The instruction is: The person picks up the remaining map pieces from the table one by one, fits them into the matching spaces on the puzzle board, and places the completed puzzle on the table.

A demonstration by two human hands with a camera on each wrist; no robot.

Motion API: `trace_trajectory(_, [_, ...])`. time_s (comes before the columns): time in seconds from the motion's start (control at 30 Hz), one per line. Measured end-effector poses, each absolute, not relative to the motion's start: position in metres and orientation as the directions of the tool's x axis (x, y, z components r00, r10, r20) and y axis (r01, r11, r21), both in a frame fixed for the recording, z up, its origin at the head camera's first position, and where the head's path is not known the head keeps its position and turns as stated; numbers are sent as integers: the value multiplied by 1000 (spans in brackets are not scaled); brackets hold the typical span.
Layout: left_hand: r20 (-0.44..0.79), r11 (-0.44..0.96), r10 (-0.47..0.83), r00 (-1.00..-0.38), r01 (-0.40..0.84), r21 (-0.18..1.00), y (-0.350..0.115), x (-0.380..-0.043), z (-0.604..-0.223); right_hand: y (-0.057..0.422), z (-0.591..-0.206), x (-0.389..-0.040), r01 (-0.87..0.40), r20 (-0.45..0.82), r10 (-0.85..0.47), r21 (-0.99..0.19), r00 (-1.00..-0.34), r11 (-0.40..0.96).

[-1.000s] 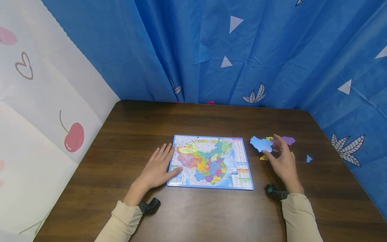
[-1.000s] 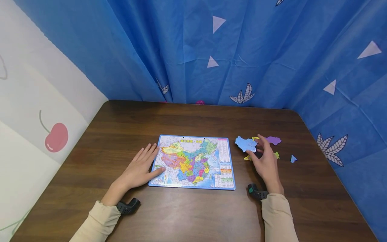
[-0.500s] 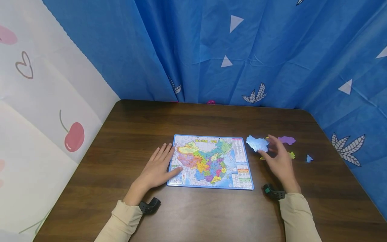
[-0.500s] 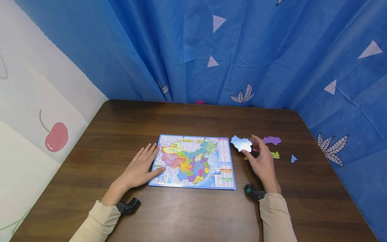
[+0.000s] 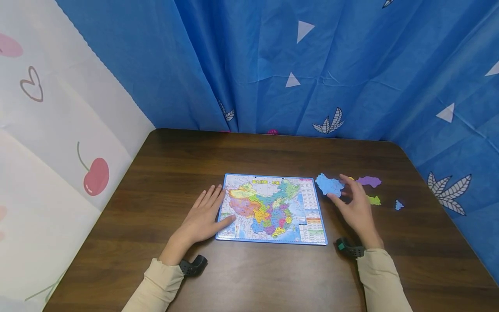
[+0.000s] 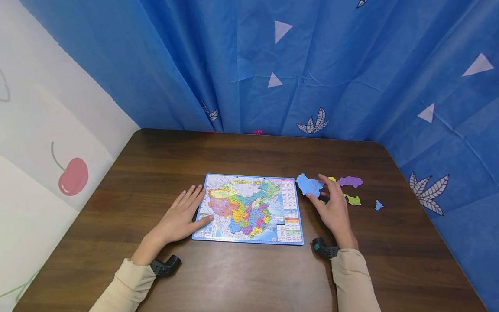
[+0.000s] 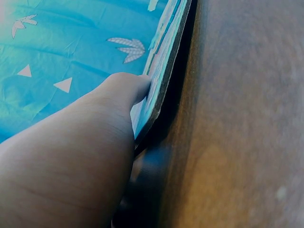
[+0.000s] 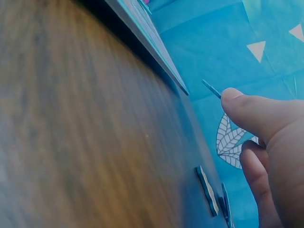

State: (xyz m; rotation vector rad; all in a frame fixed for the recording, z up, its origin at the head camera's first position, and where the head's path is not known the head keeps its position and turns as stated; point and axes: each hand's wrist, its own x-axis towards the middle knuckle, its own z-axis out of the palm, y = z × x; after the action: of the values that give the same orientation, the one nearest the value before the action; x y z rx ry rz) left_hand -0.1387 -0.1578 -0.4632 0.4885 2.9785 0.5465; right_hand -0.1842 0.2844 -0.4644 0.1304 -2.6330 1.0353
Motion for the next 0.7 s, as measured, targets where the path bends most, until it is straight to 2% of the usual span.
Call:
trace_trajectory(0.37, [-17, 887, 323, -946, 296, 355, -158, -138, -463, 274, -462, -187, -139, 264, 64, -682, -962, 718])
trace_trajectory(0.7, [-15, 886, 323, -946, 297, 357, -158, -138, -462, 270, -465, -187, -158, 244, 24, -697, -970, 699])
